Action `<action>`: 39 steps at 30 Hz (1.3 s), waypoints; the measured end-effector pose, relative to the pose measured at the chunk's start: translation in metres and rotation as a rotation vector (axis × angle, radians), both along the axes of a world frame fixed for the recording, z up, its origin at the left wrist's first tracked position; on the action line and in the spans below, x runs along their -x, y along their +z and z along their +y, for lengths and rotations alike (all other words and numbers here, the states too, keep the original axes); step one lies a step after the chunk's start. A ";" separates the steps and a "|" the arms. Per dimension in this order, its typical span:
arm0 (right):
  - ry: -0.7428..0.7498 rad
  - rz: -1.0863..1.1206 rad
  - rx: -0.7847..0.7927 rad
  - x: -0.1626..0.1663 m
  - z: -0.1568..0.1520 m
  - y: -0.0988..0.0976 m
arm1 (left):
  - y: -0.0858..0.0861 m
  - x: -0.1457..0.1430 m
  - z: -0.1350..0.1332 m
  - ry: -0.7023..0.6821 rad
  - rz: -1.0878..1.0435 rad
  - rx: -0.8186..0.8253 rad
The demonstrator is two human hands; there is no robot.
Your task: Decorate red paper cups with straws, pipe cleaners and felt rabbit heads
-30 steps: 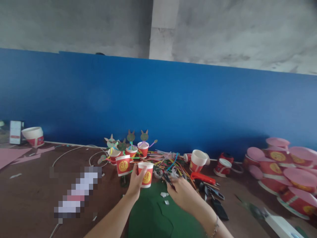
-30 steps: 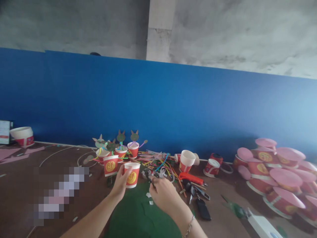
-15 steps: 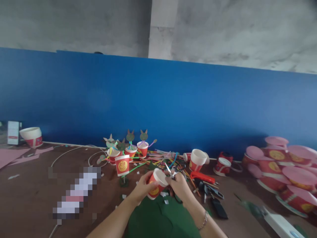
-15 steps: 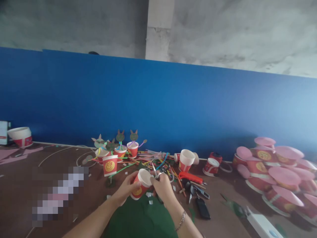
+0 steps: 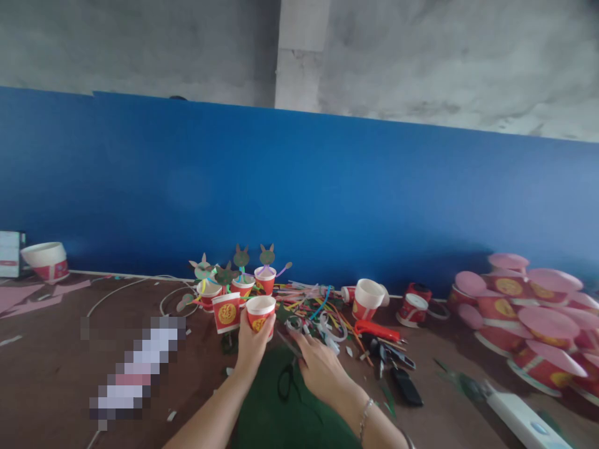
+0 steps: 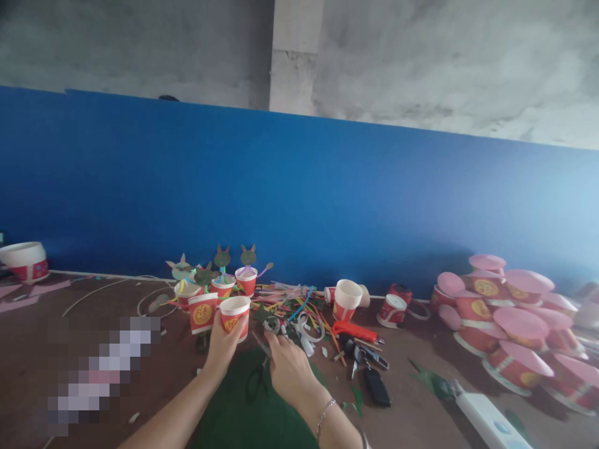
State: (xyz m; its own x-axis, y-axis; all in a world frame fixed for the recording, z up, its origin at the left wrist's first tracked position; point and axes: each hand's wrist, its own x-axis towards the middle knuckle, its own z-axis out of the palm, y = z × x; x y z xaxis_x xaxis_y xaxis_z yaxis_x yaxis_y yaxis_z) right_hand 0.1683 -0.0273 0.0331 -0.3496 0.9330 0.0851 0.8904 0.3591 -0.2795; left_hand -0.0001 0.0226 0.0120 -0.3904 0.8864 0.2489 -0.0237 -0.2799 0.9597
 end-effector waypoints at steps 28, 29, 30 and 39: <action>-0.701 -0.195 0.119 -0.142 0.036 0.043 | -0.008 -0.004 -0.001 -0.072 -0.024 0.032; -0.672 -0.187 0.097 -0.134 0.036 0.044 | -0.008 -0.004 0.000 -0.064 -0.043 0.028; -0.631 -0.178 0.083 -0.124 0.036 0.044 | -0.009 -0.003 0.000 -0.053 -0.059 0.021; -0.062 -0.015 -0.153 -0.035 0.025 0.018 | -0.013 -0.001 0.003 0.001 -0.129 0.034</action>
State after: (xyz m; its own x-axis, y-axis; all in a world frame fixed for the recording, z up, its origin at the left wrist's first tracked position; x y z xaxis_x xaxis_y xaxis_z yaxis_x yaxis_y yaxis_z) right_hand 0.2029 -0.0022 0.0515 -0.2939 0.9296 0.2226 0.9160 0.3404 -0.2121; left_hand 0.0010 0.0257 -0.0011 -0.4184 0.8930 0.1662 -0.1477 -0.2474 0.9576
